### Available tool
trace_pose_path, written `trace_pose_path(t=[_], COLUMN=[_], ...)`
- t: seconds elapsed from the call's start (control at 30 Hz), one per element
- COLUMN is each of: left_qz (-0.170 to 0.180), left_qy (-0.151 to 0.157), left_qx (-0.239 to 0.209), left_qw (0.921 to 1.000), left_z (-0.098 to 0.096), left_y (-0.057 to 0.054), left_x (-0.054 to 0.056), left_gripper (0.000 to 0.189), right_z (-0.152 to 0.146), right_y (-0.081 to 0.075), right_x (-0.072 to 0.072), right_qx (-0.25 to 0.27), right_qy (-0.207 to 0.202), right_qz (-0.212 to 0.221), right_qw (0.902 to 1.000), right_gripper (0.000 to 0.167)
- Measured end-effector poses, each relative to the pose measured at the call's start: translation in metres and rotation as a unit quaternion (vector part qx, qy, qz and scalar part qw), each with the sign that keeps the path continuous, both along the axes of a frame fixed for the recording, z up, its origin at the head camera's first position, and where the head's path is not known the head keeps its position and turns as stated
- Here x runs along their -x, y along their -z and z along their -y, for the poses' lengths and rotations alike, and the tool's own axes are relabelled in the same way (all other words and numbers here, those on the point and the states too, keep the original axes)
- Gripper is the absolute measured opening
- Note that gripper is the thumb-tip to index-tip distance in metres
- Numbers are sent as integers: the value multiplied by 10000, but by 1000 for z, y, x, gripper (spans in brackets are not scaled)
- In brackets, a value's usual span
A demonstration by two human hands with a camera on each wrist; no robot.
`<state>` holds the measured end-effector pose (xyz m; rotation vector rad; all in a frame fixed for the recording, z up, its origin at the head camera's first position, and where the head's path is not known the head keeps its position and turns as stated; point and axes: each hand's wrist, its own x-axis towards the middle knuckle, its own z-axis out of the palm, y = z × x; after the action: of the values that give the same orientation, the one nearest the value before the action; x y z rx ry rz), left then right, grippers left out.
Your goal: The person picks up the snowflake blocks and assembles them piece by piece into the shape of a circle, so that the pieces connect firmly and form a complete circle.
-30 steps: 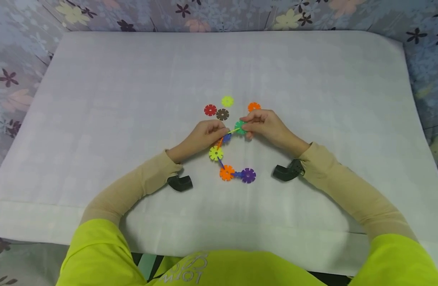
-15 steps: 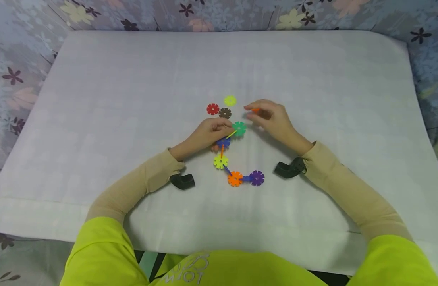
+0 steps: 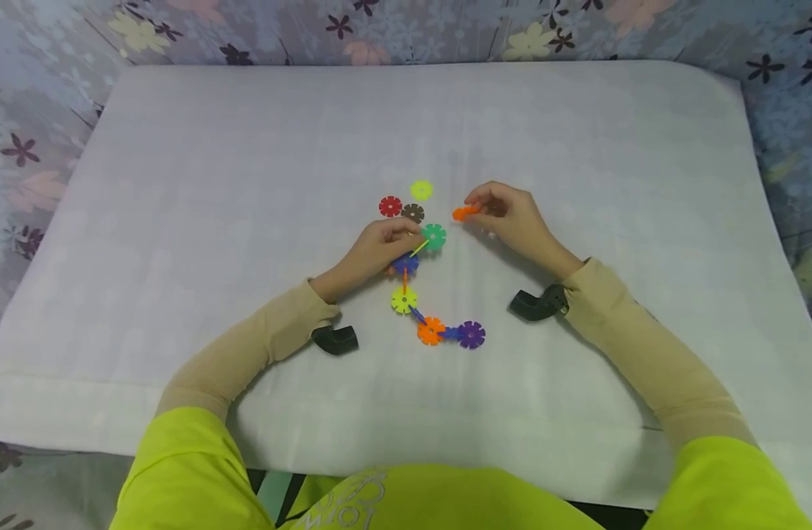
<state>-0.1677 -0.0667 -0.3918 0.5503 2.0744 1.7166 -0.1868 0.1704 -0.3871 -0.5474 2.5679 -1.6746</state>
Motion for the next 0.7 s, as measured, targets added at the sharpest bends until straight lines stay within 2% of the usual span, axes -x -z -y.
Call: trace_pose_path(t=[0.1,0.23,0.33,0.53,0.7], left_qz=[-37,-82,-201,-220,-242], left_qy=[-32,-79,-161,-230,-219], left_qx=[-28,15,51,117,105], left_qw=[10000,9999,9997,9994,9994], left_z=[0,0,0,0,0], left_y=[1,0,-1,-1,1], left_x=[-2,-2,1,3,1], left_gripper=[14,15,15,16,17], right_z=[3,9,12,10,9], right_y=[-3,-13,-19,-6,1], right_x=[-10,-19,-20,-13,-15], right_qx=[713,1102,1188,1377,1448], right_qy=[-619,-1120,-1193,-1151,-1081], right_qz=[215,155,9,186,164], right_qw=[9953,9875,9857,9836,9834], right_gripper=[12,10,10,11,8])
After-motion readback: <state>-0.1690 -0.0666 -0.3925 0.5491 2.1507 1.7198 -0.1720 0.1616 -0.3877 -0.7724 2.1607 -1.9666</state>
